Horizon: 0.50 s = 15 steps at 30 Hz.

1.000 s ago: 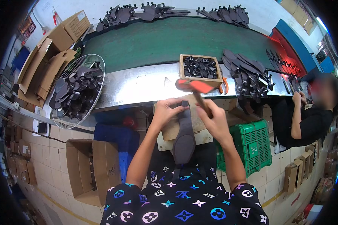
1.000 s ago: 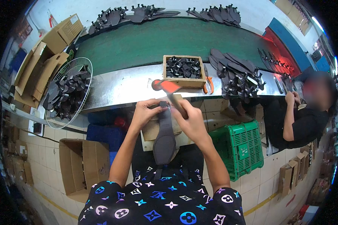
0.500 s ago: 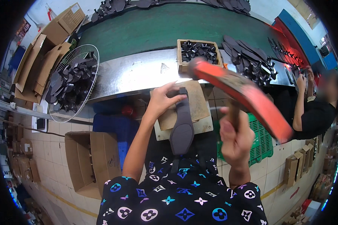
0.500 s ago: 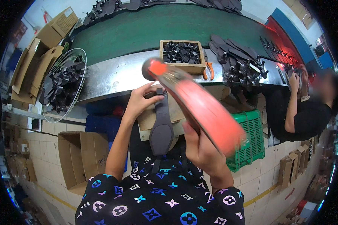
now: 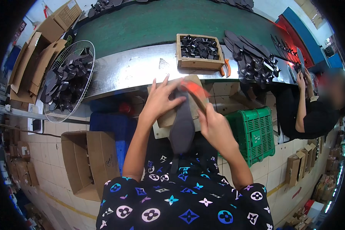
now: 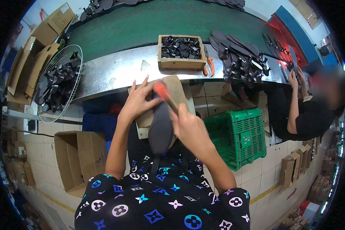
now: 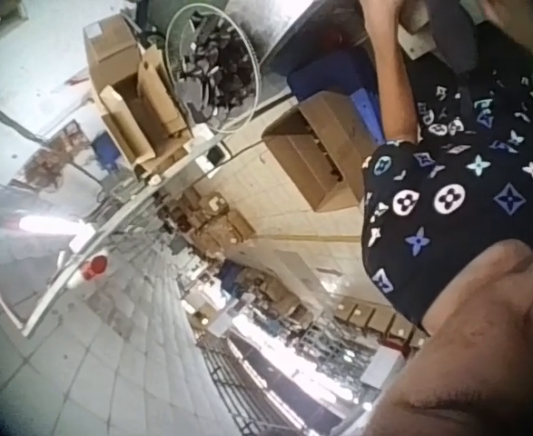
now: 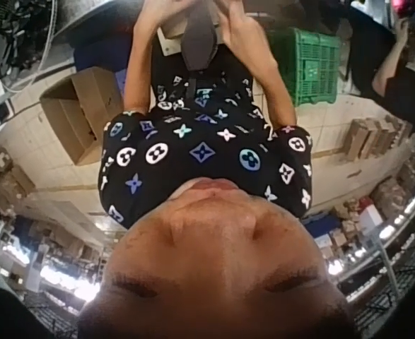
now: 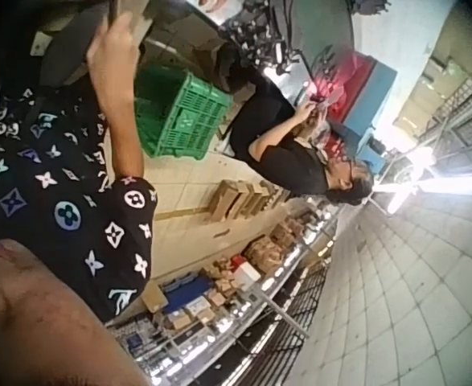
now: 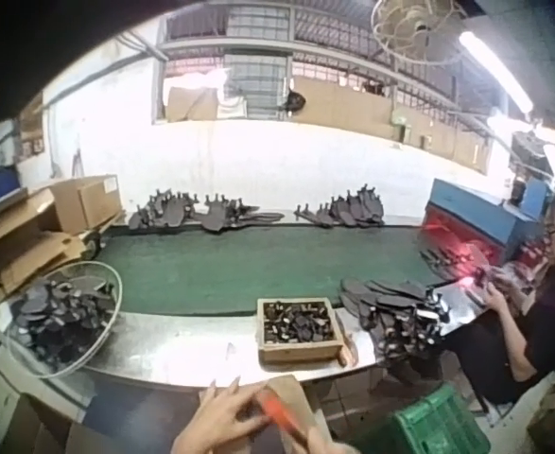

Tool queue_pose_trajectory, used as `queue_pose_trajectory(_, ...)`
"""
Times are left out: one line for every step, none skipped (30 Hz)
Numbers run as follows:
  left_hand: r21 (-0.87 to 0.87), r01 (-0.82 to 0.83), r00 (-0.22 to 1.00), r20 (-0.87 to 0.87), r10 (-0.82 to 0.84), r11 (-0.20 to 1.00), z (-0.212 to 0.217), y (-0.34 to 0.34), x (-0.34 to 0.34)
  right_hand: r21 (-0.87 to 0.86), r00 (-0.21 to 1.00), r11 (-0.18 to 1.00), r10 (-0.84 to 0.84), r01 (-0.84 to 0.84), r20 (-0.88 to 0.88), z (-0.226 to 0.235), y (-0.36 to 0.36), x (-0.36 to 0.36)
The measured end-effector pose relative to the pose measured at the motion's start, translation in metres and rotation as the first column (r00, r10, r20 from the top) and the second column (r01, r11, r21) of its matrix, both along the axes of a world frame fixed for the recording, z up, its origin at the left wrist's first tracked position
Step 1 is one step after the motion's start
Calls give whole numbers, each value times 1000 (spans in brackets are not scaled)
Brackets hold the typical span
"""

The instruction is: The recorder is assembling and hammering small components onto shoe soles in a manufacturing environment.

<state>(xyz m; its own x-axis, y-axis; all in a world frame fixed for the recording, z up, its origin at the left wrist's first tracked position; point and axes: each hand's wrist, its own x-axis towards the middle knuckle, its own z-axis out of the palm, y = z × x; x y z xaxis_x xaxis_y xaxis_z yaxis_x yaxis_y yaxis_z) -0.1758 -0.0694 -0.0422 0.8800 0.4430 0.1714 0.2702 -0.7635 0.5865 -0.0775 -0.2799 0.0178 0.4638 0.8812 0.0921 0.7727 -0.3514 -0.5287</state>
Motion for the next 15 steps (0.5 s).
queue_pose_trajectory(33,6,1000,-19,-5,999,-6,0,-5,281,979,959,19,39,-202,-7,2,-5)
queue_pose_trajectory(85,-17,1000,-20,19,996,-9,5,-2,297,982,955,44,12,-182,5,9,1)
queue_pose_trajectory(140,-39,999,2,39,989,-15,6,-2,394,994,919,63,-21,-94,26,14,7)
queue_pose_trajectory(135,-41,999,-1,41,990,-16,4,-6,468,998,883,51,-32,-28,37,8,1)
queue_pose_trajectory(54,-6,997,80,2,999,-16,3,-10,480,999,877,29,-5,-41,40,10,4)
queue_pose_trajectory(-24,32,986,162,-27,999,-17,1,-16,521,997,853,33,10,-73,32,6,1)
queue_pose_trajectory(55,120,945,299,-131,991,-17,-1,-20,523,999,852,12,14,-46,30,10,6)
queue_pose_trajectory(47,124,945,300,-133,991,-7,-12,-25,516,999,856,-20,31,-26,25,12,11)
queue_pose_trajectory(-218,192,953,275,-128,957,5,-25,-34,507,999,861,-25,35,-27,17,13,17)
queue_pose_trajectory(-466,223,963,244,-119,856,25,-38,-46,444,996,895,-7,-35,93,10,18,22)
queue_pose_trajectory(-540,255,955,271,-121,802,42,-53,-58,368,978,924,24,-101,208,3,22,24)
queue_pose_trajectory(-609,295,945,302,-129,736,54,-66,-67,357,979,929,29,-102,203,-6,26,23)
queue_pose_trajectory(-800,242,967,247,-66,550,65,-78,-76,126,947,977,131,-174,293,-11,29,22)
queue_pose_trajectory(-830,258,954,299,5,495,79,-88,-82,-114,902,967,255,-230,347,-16,31,21)
queue_pose_trajectory(-878,244,962,272,11,411,91,-93,-88,-120,844,943,332,-311,422,-14,30,20)
